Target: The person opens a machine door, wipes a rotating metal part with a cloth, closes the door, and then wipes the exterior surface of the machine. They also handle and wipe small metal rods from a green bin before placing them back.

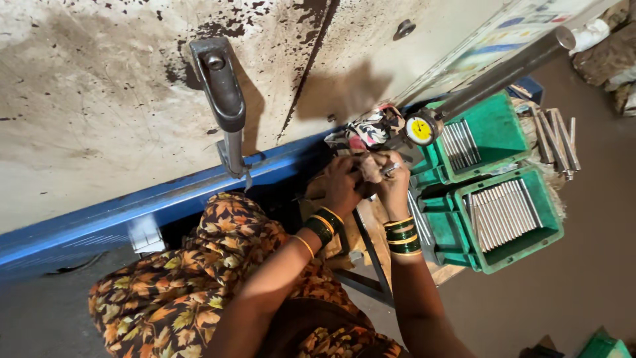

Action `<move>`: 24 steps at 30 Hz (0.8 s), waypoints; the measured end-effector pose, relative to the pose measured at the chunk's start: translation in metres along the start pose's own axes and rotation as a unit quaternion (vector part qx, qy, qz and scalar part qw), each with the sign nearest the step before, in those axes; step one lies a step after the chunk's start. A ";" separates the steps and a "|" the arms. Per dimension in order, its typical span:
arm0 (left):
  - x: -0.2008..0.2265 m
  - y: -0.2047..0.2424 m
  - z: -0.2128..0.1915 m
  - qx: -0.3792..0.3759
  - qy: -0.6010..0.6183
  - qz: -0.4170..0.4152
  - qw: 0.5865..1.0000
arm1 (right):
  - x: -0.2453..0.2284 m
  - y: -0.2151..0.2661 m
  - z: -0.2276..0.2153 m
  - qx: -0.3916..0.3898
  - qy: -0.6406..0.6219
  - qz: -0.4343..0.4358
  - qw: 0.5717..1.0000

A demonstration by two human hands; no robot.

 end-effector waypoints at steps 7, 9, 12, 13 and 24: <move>-0.003 -0.003 -0.002 0.004 0.007 0.040 0.999 | 0.013 -0.004 -0.005 -0.007 0.138 0.118 0.983; -0.004 -0.004 -0.003 0.005 0.016 0.037 0.999 | 0.021 0.002 -0.005 0.007 0.140 0.112 0.984; -0.006 -0.006 -0.003 0.005 0.010 0.039 0.999 | 0.033 0.006 -0.001 0.012 0.172 0.079 0.982; -0.007 -0.006 -0.003 0.004 0.004 0.041 0.999 | 0.039 0.010 -0.001 0.009 0.163 0.090 0.982; -0.011 -0.019 -0.001 0.009 0.030 0.029 0.999 | 0.050 0.004 0.003 0.028 0.145 0.124 0.981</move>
Point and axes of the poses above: each hand's wrist, its own y-axis away from the middle knuckle, its own z-axis out of the palm, x = y × z, the point moved 10 cm from there along -y, towards the middle knuckle, and after that the axes turned 4 degrees about z, right-handed, at the moved point
